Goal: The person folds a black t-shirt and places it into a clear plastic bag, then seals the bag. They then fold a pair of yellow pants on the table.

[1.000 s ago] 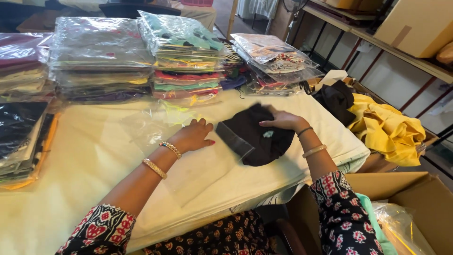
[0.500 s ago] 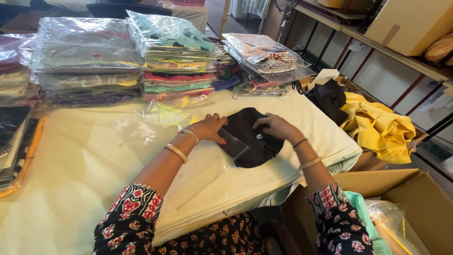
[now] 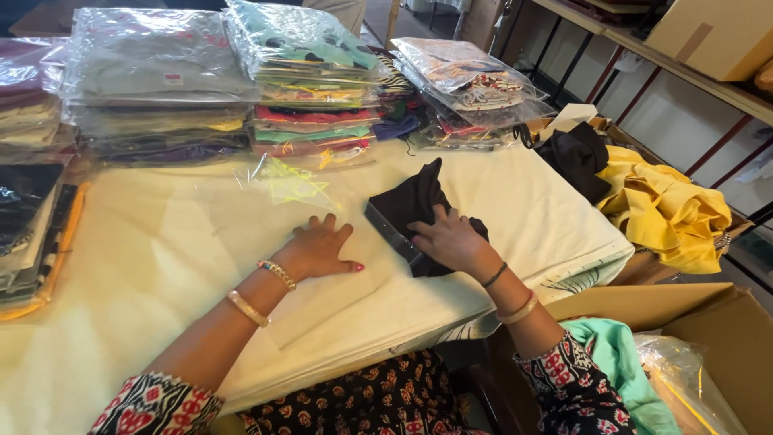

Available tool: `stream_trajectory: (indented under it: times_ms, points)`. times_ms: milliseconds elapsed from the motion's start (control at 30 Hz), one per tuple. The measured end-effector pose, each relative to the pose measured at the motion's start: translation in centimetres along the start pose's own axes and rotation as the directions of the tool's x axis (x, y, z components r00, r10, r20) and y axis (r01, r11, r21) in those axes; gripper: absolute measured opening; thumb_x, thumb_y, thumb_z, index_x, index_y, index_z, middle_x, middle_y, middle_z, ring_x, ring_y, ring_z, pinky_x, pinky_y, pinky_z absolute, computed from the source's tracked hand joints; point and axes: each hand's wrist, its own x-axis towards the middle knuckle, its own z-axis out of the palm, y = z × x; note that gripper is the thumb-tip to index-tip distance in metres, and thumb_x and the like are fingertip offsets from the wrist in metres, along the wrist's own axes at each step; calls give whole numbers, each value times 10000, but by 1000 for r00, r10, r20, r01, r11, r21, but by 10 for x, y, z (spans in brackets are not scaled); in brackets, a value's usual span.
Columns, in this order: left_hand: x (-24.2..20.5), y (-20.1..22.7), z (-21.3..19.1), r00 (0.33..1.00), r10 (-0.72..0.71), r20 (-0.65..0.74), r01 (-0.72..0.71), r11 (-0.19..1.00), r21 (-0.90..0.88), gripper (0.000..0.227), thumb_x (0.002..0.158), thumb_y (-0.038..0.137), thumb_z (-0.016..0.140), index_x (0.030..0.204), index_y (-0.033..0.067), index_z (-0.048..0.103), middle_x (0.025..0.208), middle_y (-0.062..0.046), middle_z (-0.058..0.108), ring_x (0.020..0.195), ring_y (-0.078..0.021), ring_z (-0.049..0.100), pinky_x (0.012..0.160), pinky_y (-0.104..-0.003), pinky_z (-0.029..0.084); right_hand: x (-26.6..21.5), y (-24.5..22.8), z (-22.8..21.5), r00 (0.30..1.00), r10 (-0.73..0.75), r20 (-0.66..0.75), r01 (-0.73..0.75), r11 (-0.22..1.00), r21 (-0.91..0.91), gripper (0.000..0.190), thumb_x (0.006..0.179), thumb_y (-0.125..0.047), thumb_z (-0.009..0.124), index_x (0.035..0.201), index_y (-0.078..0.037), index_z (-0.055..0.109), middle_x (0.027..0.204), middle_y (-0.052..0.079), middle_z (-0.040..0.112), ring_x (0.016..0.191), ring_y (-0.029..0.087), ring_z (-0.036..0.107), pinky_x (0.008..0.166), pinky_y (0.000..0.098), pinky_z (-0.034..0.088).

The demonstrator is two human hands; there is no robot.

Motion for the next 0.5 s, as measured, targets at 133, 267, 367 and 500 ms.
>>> stream_trajectory:
  times_ms: [133,267,367,500]
  points:
    - [-13,-10,14,999,-46,-15,46,999,12,862,804,673,690,1425,124,453,1454,-203,402,1364,-462,360,1046,-687,377,6,3,24,989,30,-143,-19,997,77,441,987,-482,515,1377,-300,611,1287,188,522,1110,431,556,923,579,500]
    - [-12,-19,34,968,144,-205,-150,989,-16,775,799,590,746,1302,42,531,1349,-232,488,1266,-446,445,1016,-555,466,3,-40,-16,982,156,-105,-154,988,23,550,890,-547,637,1309,-193,583,1211,209,511,1067,435,559,878,570,503]
    - [-37,8,11,956,234,-178,-246,968,-51,735,777,553,786,1238,31,552,1272,-222,515,1211,-421,474,992,-497,488,1,-50,-25,980,182,-79,-183,983,-13,681,828,-610,711,1310,-156,552,1189,238,494,1032,459,562,853,570,502]
    - [-39,12,15,959,250,-137,-256,966,-24,734,766,550,802,1230,42,542,1222,-197,528,1164,-399,495,947,-499,489,12,-22,9,972,138,-187,-144,989,-18,664,749,-346,775,1351,-172,553,1190,253,514,998,458,605,774,512,556]
